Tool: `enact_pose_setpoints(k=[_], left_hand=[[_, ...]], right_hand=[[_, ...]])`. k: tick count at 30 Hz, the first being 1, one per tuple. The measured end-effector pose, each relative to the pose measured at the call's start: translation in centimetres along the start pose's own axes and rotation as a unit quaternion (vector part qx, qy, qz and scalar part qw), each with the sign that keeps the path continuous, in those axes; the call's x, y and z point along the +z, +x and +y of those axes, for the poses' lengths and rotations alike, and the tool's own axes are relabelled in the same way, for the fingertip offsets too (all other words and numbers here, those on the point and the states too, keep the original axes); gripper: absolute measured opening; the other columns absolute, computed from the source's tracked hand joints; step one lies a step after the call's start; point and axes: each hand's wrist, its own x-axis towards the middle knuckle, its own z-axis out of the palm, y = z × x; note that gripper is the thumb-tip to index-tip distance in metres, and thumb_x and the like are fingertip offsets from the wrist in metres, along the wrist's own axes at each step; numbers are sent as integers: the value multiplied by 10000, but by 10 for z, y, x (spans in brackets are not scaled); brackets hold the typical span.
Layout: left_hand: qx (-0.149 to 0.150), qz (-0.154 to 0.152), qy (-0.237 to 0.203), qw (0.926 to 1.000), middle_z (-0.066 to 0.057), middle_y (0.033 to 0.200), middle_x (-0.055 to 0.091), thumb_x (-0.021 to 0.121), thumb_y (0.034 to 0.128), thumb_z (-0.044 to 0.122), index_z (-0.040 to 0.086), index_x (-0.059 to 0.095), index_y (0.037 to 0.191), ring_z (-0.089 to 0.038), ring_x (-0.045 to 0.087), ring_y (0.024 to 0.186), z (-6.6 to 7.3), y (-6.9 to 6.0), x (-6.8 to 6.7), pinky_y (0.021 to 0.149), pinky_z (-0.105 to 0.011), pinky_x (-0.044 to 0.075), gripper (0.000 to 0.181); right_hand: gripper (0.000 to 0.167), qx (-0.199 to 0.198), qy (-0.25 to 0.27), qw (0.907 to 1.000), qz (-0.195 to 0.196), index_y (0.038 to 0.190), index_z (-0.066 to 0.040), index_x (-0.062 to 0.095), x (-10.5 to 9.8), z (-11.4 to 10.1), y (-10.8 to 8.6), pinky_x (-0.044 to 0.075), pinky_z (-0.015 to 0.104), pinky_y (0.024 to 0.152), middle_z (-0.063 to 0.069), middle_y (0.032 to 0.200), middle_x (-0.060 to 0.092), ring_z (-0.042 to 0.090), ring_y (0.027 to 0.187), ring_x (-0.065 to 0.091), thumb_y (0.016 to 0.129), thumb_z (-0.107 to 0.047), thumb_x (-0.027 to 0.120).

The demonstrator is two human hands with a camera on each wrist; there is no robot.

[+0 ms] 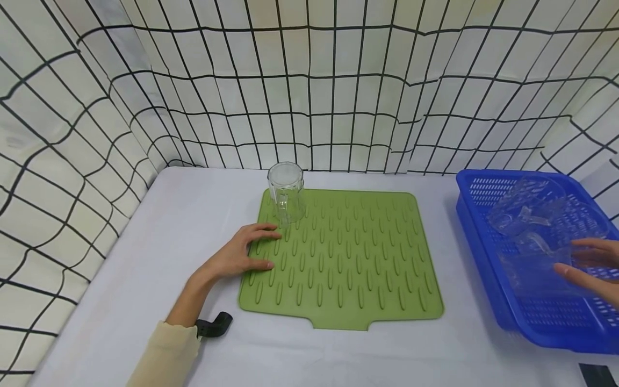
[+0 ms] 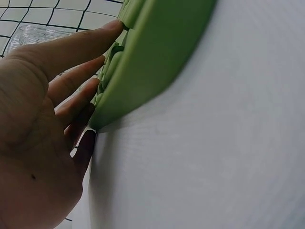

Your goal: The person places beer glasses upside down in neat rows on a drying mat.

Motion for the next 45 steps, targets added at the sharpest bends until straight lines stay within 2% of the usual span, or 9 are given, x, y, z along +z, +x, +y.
enact_pose_setpoints(k=[10,21,23,24,26,31,35,42,45], left_hand=[[-33,-17,-33,10000,-127,1628,432,882,833,217,112,631,1429,-431,254,1555,0,-3,0,1251,-690,218,655],[-80,5,-36,10000,-124,1633,426,881,835,222,110,630,1430,-428,243,1562,1,-1,1,1260,-688,206,656],[-57,-5,-41,10000,-129,1634,424,879,837,222,105,628,1431,-432,241,1563,0,-1,1,1260,-690,204,655],[-42,-10,-42,10000,-132,1633,424,878,838,222,103,628,1431,-435,240,1562,0,-1,2,1259,-691,203,655],[-35,-8,-22,10000,-130,1634,424,878,839,232,107,629,1430,-436,242,1561,0,-1,1,1257,-694,203,653],[-19,0,-18,10000,-139,1629,426,881,832,226,97,631,1426,-442,248,1556,1,-2,1,1251,-698,206,657],[12,-26,-5,10000,-143,1629,425,882,832,233,97,629,1428,-443,250,1555,1,-1,1,1252,-697,207,661],[-1,-18,3,10000,-136,1630,426,882,832,238,106,628,1431,-440,252,1556,1,-1,1,1254,-697,207,663],[2,-21,50,10000,-136,1631,429,882,833,244,111,626,1436,-439,260,1554,-1,-1,1,1254,-695,210,668]], right_hand=[[698,106,-55,9999,-41,1563,99,322,-1,-3,3,418,788,919,505,1389,442,674,1240,429,1065,-298,608],[608,-45,-19,9985,549,1556,-24,442,0,-3,7,501,693,834,465,1369,524,339,1330,585,1041,-269,653],[582,22,-25,9983,589,1553,-21,443,-2,-8,4,531,620,885,451,1378,529,202,1361,561,1057,-266,623],[573,41,54,9983,577,1537,25,437,-4,-12,2,532,603,946,461,1375,519,385,1327,550,1059,-234,618],[557,76,173,9981,594,1518,68,431,-6,-17,0,539,398,975,463,1366,516,373,1297,553,1061,-194,609],[470,-15,387,9955,866,1467,12,507,-3,-14,0,285,55,688,301,1260,622,-248,950,347,1041,-145,627],[450,28,553,9926,1081,1451,-29,526,-1,-16,2,257,61,710,-100,1129,598,-280,911,249,1026,-123,638],[572,229,565,9934,971,1567,-35,420,-7,-33,1,259,24,804,377,1395,496,-256,950,189,1038,-134,615],[559,176,510,9928,1066,1579,-161,455,-1,-19,4,272,-1,812,98,1376,582,-241,1007,203,1046,-174,623]])
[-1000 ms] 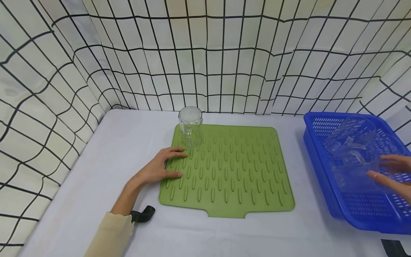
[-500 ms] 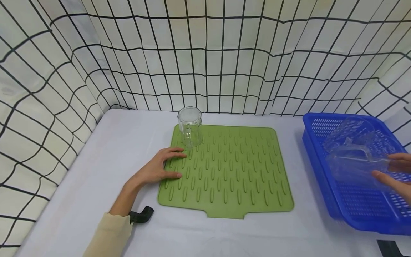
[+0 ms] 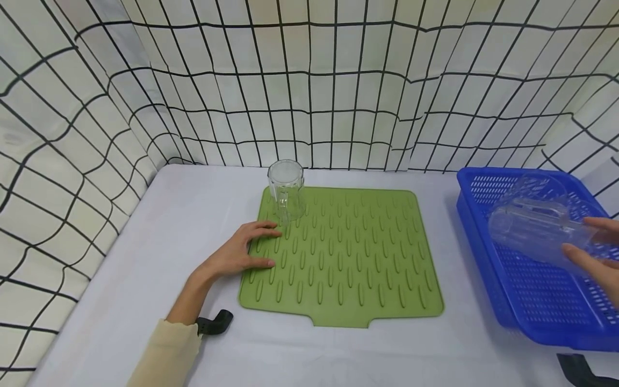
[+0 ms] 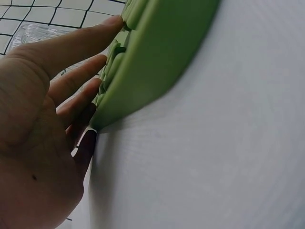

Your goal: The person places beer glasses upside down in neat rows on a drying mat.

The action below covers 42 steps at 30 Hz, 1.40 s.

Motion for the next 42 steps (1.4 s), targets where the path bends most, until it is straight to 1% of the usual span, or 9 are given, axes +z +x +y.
enact_pose_setpoints(k=[2,9,12,14,20,24,29,35,42], left_hand=[[20,-1,22,10000,-137,1629,432,880,835,248,113,625,1437,-438,266,1551,-1,1,0,1253,-693,216,669],[68,5,36,10000,-138,1624,436,880,833,248,114,626,1435,-438,269,1549,-3,1,1,1248,-694,222,667],[72,21,35,10000,-140,1622,438,880,833,247,115,628,1433,-439,269,1548,-2,1,1,1245,-695,224,664],[82,31,26,10000,-141,1622,438,879,835,248,114,628,1434,-439,270,1548,-1,1,2,1244,-694,227,663],[101,35,44,9999,-145,1619,444,880,833,238,103,629,1430,-442,277,1544,0,0,2,1246,-689,226,662],[95,26,52,9999,-146,1617,446,883,829,228,97,630,1428,-441,277,1543,1,0,1,1246,-685,226,663],[112,44,63,9999,-163,1616,444,881,831,235,90,629,1428,-461,279,1535,0,0,1,1236,-705,226,664],[51,86,106,9999,-158,1607,460,876,836,217,91,642,1412,-456,288,1534,1,1,1,1244,-694,225,635],[-82,215,90,9997,-130,1590,506,850,871,215,104,660,1391,-431,328,1539,5,2,-1,1263,-672,234,565]], right_hand=[[561,-75,18,9999,143,1581,-241,457,4,8,1,261,-25,908,-189,1303,522,-233,1066,224,1049,-179,623],[577,349,344,9983,321,1560,-239,487,0,-23,-4,331,189,1232,-121,1373,520,-138,1168,335,1018,-170,672],[580,506,640,9948,608,1530,-292,524,0,-38,-4,380,164,1206,-365,1263,365,-181,1145,333,996,-145,698],[573,379,813,9928,793,1507,-290,552,1,-44,-2,389,150,1188,-384,1225,374,-165,1151,363,981,-129,711],[575,60,1195,9872,1058,1482,-257,576,6,-48,-2,416,119,1141,-367,1211,390,-129,1177,403,951,-106,737],[601,254,1286,9839,1215,1469,-269,587,10,-53,-4,438,192,1160,-325,1290,451,-70,1245,469,918,-130,783],[644,742,1190,9843,1070,1480,-350,552,14,-60,-5,477,171,1110,-154,1486,521,-109,1126,535,908,-205,808],[689,1379,850,9839,754,1504,-447,483,14,-78,-5,476,190,1103,-74,1614,434,281,1404,583,913,-304,806],[668,553,1104,9870,1027,1496,-332,532,18,-85,-10,482,142,1097,-231,1445,446,-39,1214,504,906,-211,820]])
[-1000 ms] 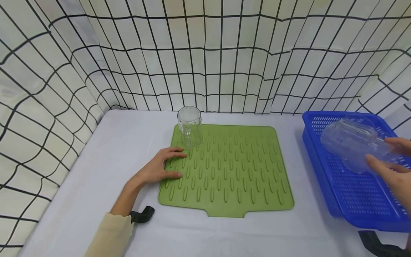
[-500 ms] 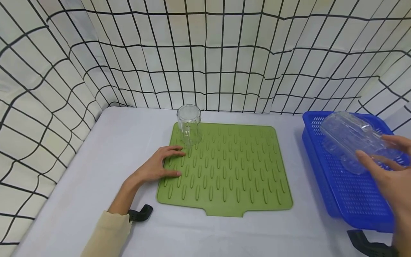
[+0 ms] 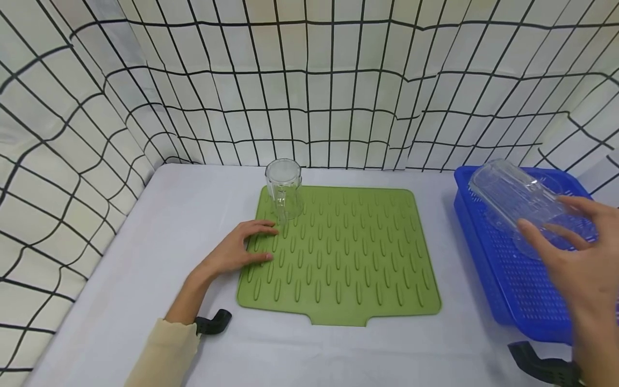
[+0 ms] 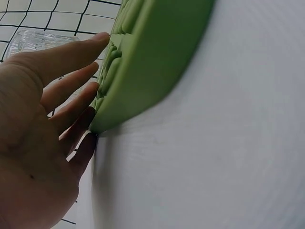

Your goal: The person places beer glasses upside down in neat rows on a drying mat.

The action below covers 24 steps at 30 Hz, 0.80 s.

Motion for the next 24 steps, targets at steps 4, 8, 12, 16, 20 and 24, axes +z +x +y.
enact_pose_setpoints(k=[4,8,12,16,20,24], left_hand=[[-165,175,-121,9996,-127,1569,541,838,886,202,110,667,1380,-412,371,1534,3,1,-3,1271,-651,254,531],[-343,466,-391,9976,-146,1527,578,803,919,166,93,658,1384,-396,450,1487,6,1,-5,1244,-611,345,492],[-423,838,-644,9935,-167,1486,601,759,957,135,60,650,1376,-377,505,1441,9,2,-8,1194,-567,443,439],[-581,1291,-706,9874,-137,1480,603,734,978,150,90,659,1360,-352,533,1417,14,1,-11,1159,-542,488,394],[-564,1896,-741,9774,-104,1451,624,723,983,145,116,671,1339,-326,574,1366,18,1,-15,1106,-528,529,361],[-306,2570,-727,9632,-77,1359,685,719,991,152,105,695,1292,-205,634,1260,26,1,-19,1019,-356,575,306]], right_hand=[[680,-464,395,9981,99,1478,-271,558,3,-1,-1,486,46,996,-324,1328,386,-76,1236,439,876,-126,839],[668,-587,576,9965,181,1466,-251,571,7,-4,-2,485,28,962,-312,1317,384,-47,1271,433,870,-116,842],[642,-646,680,9955,170,1442,-224,599,12,-10,-3,482,15,944,-287,1309,381,-20,1274,436,863,-104,847],[643,-761,823,9936,121,1416,-187,624,15,-16,-4,469,-14,906,-273,1306,389,-3,1258,454,833,-53,860],[649,-929,1104,9895,113,1387,-154,647,19,-22,-5,471,-20,889,-250,1308,413,27,1261,472,796,-5,870],[668,-1121,1412,9836,62,1378,-113,656,25,-26,-7,483,-9,891,-222,1304,427,70,1282,479,764,38,873]])
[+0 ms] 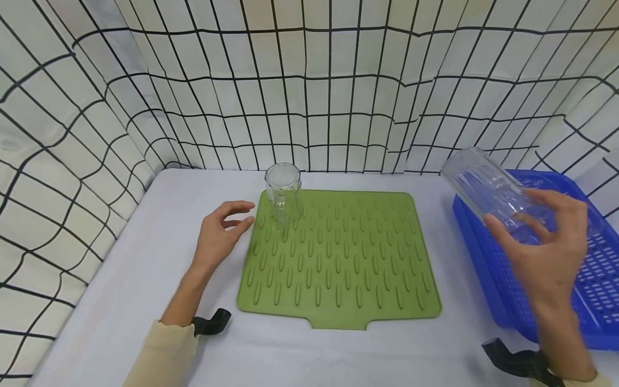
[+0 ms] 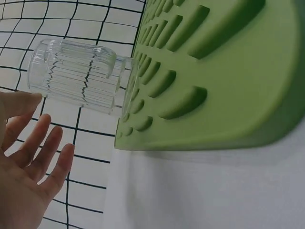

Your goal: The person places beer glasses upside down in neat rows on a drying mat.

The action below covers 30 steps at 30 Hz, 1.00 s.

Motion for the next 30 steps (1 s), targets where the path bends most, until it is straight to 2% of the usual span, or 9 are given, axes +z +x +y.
enact_pose_setpoints(k=[4,6,9,16,22,30], left_hand=[[177,499,-269,9982,-75,1259,725,720,991,163,102,723,1239,-24,654,1113,11,1,1,909,-153,538,256],[253,676,-462,9963,-85,1224,729,724,986,155,108,732,1222,20,651,1068,18,1,2,880,-129,524,240],[397,827,-729,9931,-97,1187,728,725,982,144,117,736,1210,11,655,1055,27,4,4,861,-145,528,229],[742,752,-1007,9893,-78,1177,716,704,990,116,99,724,1224,-39,647,1098,41,11,12,862,-160,531,236],[966,693,-1231,9852,-99,1181,714,709,987,108,93,718,1229,-57,648,1092,56,16,26,845,-177,533,242],[1012,447,-1438,9834,-113,1204,711,726,975,104,82,702,1235,-63,654,1073,68,20,37,822,-180,529,263]], right_hand=[[681,-122,226,9997,-2,1370,-66,654,7,0,-3,498,8,899,-200,1299,442,91,1277,487,739,64,876],[683,-138,334,9993,6,1362,-51,657,10,-1,-5,505,15,899,-190,1300,456,96,1265,496,728,77,876],[683,-139,473,9988,-25,1354,-34,658,15,-2,-6,518,31,907,-175,1299,466,106,1257,512,719,95,873],[689,-232,684,9973,-128,1350,-15,654,26,-7,-10,536,66,935,-153,1315,471,115,1248,527,710,125,866],[676,-238,868,9958,-179,1342,-6,655,37,-15,-12,548,81,937,-142,1315,483,124,1254,532,713,124,865],[670,-455,1108,9924,-293,1327,62,640,52,-20,-19,534,74,948,-141,1330,484,113,1257,524,697,164,847]])
